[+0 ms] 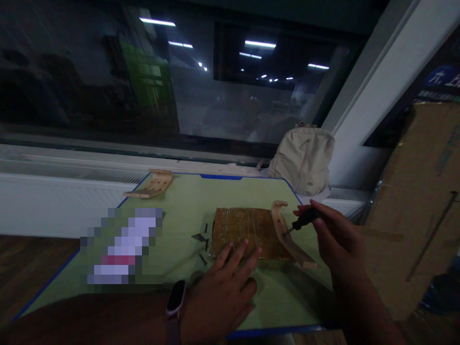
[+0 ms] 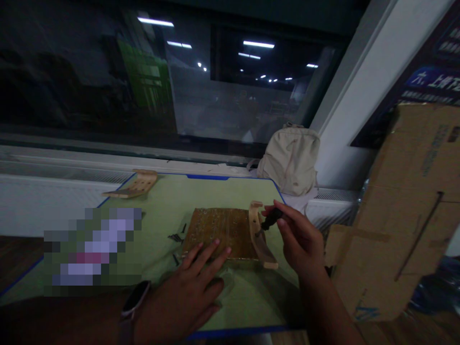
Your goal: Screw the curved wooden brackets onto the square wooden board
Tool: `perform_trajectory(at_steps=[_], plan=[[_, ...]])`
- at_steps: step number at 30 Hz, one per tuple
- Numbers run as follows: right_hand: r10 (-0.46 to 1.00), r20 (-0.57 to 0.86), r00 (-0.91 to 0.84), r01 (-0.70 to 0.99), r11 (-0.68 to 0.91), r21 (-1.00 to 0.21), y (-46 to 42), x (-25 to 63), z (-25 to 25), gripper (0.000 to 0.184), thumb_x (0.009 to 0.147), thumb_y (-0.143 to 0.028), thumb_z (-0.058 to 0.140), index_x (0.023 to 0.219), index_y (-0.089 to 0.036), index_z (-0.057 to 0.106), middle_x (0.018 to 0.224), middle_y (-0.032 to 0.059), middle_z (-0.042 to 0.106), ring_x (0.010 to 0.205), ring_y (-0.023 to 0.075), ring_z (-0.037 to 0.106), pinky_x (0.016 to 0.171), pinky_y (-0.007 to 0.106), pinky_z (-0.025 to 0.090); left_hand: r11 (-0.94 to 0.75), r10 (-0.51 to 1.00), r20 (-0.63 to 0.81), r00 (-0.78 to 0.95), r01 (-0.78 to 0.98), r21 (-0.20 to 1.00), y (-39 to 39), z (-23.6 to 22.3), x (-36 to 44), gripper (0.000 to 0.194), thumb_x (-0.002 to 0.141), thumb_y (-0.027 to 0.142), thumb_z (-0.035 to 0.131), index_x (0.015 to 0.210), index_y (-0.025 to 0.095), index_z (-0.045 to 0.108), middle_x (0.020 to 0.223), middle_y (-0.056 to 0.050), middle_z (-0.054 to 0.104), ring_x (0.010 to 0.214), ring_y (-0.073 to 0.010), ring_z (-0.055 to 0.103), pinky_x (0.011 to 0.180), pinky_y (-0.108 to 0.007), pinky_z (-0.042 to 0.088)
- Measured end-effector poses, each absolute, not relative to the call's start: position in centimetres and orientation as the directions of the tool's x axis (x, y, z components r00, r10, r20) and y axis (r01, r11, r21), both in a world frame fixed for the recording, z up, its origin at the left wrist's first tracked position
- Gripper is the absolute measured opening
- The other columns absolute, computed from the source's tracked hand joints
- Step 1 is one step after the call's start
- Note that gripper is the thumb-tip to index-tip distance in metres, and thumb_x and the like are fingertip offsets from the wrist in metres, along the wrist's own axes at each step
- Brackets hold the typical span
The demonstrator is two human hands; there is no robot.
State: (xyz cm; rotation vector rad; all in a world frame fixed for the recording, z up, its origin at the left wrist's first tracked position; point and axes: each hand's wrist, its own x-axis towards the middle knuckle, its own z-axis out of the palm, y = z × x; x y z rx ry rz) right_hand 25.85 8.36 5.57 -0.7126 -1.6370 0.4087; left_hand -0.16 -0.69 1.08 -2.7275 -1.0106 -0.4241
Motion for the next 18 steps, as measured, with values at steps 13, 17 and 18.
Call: perform_trajectory(at_steps=[13,17,18], plan=[[0.545,0.835,-0.071,0.249,0.821,-0.514,8.93,25.85,5.92,0.025,0.094,-0.021,0.061,0.117,-0.027,0.069,0.111,0.0091,0.069,0.102,0.0216,0.07,0.085,0.04,0.061,-0.745,0.598,0.345,0.724,0.66,-0.093,-0.72,1.58,-0.02,0.031,0.091,0.047,0.07,0.099,0.019,0.062,0.159,-0.016,0.04,0.144,-0.0426,0.04,0.111,-0.059,0.038],[0.621,0.782,-0.05,0.103,0.782,-0.615,8.86,25.2,5.74,0.022,0.094,-0.022,0.064,0.115,-0.028,0.067,0.097,0.0043,0.074,0.084,0.0183,0.074,0.072,0.034,0.062,-0.745,0.605,0.332,0.724,0.661,-0.084,-0.68,1.55,-0.06,0.031,0.091,0.047,0.07,0.101,0.019,0.063,0.159,-0.016,0.04,0.144,-0.0423,0.04,0.109,-0.059,0.04],[0.621,0.784,-0.015,0.094,0.781,-0.617,8.92,25.15,5.72,0.023,0.091,-0.022,0.069,0.112,-0.029,0.067,0.092,0.0027,0.073,0.079,0.0171,0.073,0.069,0.032,0.061,-0.749,0.603,0.337,0.723,0.658,-0.073,-0.69,1.55,-0.1,0.031,0.091,0.047,0.07,0.102,0.019,0.063,0.159,-0.017,0.04,0.144,-0.0426,0.04,0.109,-0.06,0.04]])
